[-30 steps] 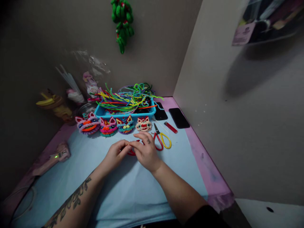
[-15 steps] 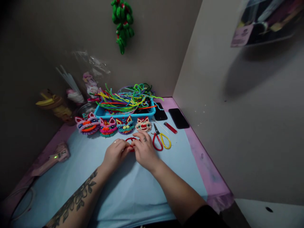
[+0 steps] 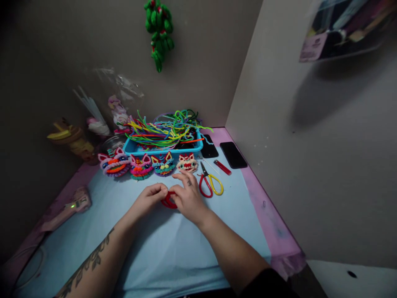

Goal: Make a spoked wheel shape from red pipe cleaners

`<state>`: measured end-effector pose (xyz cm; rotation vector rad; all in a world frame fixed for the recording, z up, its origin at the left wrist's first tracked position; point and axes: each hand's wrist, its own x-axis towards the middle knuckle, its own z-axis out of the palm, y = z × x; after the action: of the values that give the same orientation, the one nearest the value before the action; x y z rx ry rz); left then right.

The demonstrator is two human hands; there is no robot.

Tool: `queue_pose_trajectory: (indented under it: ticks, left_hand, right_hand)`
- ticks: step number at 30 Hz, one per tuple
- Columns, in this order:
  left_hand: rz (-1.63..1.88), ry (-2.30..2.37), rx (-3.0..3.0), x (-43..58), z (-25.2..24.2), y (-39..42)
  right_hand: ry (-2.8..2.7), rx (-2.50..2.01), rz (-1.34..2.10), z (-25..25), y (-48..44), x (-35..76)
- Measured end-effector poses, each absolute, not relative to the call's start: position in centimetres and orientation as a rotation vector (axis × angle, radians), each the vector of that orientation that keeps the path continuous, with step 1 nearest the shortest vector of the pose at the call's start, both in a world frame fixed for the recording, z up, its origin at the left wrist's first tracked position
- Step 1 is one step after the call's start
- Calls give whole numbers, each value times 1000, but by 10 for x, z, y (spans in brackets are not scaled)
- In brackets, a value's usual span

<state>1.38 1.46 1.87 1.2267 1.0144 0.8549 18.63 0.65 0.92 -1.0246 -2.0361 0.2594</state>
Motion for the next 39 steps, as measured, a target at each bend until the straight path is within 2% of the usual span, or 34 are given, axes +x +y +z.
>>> queue_pose_trajectory:
  ticks: [9, 16, 22, 25, 32, 39]
  left_hand:
    - [832, 989, 1300, 16, 25, 12]
    - [922, 1146, 1954, 16, 28, 9]
    - [926, 1092, 2375, 14, 20, 8]
    - [968, 1127, 2289, 15, 21, 8]
    - [885, 1068, 1439, 20, 27, 9]
    - [898, 1055, 1458, 21, 25, 8]
  right_hand:
    - [-2013, -1003, 288, 10, 7, 189]
    - [-1878, -1057, 556, 9, 8, 187]
    - [-1850, -1131, 743, 11, 9, 186]
    - [-1835, -1139, 655, 12, 8, 184]
    - [-1875, -1003, 152, 12, 4, 186]
    - [-1938, -1043, 69, 13, 4, 187]
